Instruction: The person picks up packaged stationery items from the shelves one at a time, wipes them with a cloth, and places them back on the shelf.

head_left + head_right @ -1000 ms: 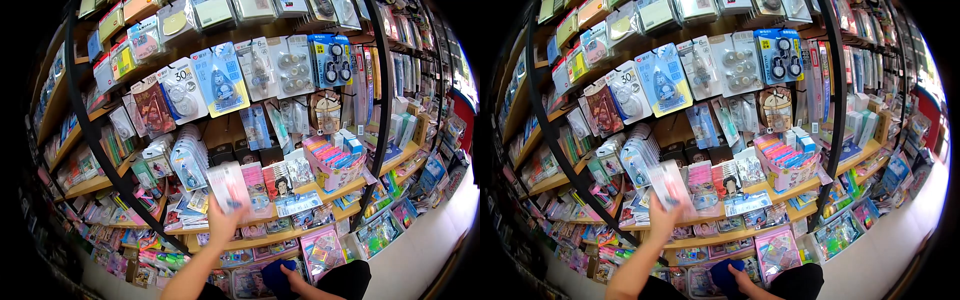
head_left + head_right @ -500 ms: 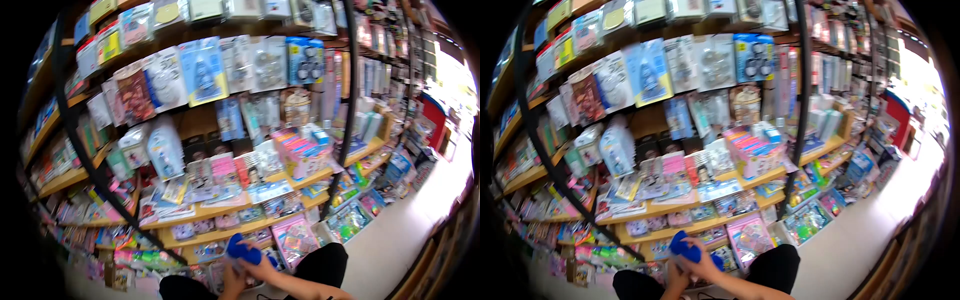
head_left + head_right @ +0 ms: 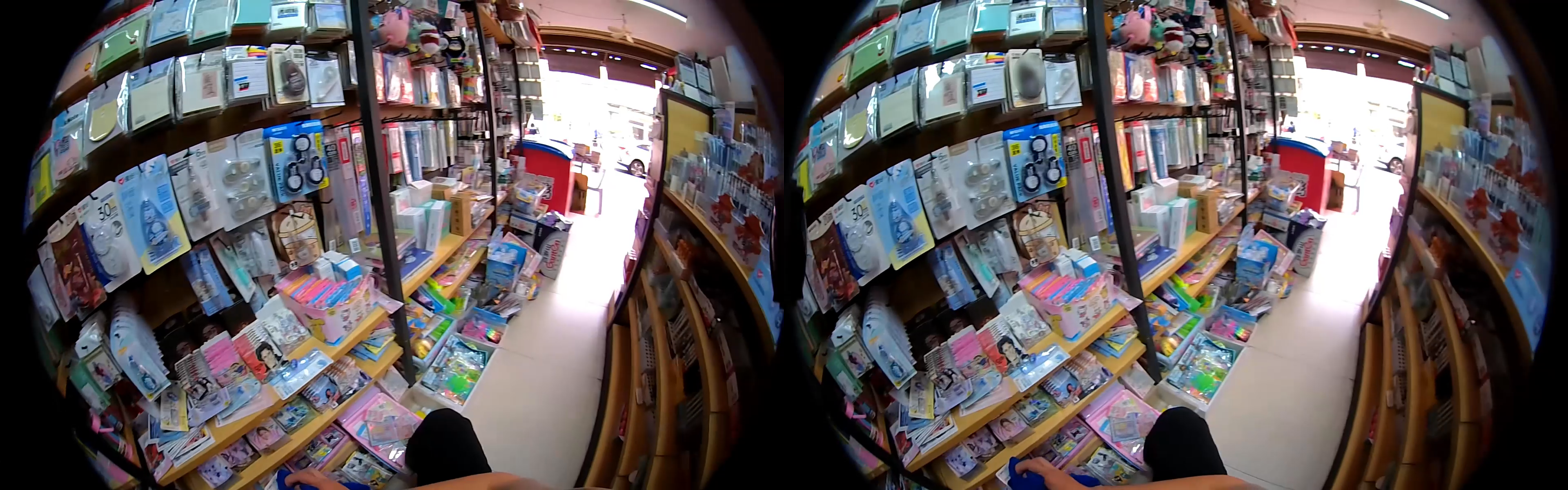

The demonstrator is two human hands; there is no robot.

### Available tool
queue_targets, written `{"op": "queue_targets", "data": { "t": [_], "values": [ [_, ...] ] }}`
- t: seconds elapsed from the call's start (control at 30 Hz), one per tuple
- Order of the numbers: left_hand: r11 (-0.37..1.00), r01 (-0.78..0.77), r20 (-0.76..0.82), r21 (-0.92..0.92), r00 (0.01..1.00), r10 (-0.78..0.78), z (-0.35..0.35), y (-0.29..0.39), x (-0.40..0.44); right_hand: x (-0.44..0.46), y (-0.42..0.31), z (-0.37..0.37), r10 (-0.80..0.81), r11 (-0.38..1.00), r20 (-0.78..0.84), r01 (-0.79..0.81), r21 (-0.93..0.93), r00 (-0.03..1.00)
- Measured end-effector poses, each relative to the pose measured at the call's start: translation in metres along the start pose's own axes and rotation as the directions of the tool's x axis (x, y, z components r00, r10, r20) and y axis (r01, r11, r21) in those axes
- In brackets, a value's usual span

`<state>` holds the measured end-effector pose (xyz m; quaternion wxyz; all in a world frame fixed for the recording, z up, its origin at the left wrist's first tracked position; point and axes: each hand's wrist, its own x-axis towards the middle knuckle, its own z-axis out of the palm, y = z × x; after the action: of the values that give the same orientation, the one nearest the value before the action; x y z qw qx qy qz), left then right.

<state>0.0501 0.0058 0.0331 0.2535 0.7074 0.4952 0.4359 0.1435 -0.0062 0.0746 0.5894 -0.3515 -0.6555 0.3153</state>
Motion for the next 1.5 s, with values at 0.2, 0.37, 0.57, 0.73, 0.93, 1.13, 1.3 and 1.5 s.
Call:
{"op": "queue_targets", "data": {
  "t": [0.2,0.37,0.57,0.73,0.93,1.13,1.3,1.5],
  "values": [
    [0.998,-0.058,0.002,0.012,0.998,0.058,-0.008,-0.012,-0.013,-0.006,0.058,0.019,0.218,0.976,-0.003,-0.218,0.009,0.976],
    [0.992,-0.11,0.077,0.069,0.992,0.104,-0.028,-0.016,-0.038,0.01,0.05,0.015,0.636,0.771,0.081,-0.634,-0.057,0.767],
    [0.742,0.325,0.156,-0.587,0.944,-0.29,-0.037,-0.035,-0.033,0.006,0.015,0.025,0.118,0.988,0.043,-0.113,-0.102,0.992],
    [0.775,0.303,-0.011,-0.555,0.928,-0.371,-0.033,-0.074,-0.047,0.006,0.019,0.02,-0.04,0.977,0.287,0.097,-0.187,0.957],
    [0.743,0.461,0.044,-0.485,0.862,-0.506,-0.05,-0.047,-0.048,0.014,0.018,0.01,-0.035,0.973,0.484,0.141,-0.184,0.874],
    [0.742,0.559,0.12,-0.369,0.821,-0.559,-0.053,-0.013,-0.043,0.01,0.022,0.007,0.142,0.952,0.535,0.034,-0.305,0.833],
    [0.788,0.512,0.127,-0.342,0.856,-0.501,-0.058,-0.014,-0.044,0.018,0.025,0.007,0.118,0.946,0.614,0.099,-0.308,0.781],
    [0.693,0.384,0.07,-0.61,0.897,-0.435,-0.047,-0.053,-0.049,0.022,0.027,0.002,0.203,0.972,0.465,-0.119,-0.204,0.862]
  ]
}}
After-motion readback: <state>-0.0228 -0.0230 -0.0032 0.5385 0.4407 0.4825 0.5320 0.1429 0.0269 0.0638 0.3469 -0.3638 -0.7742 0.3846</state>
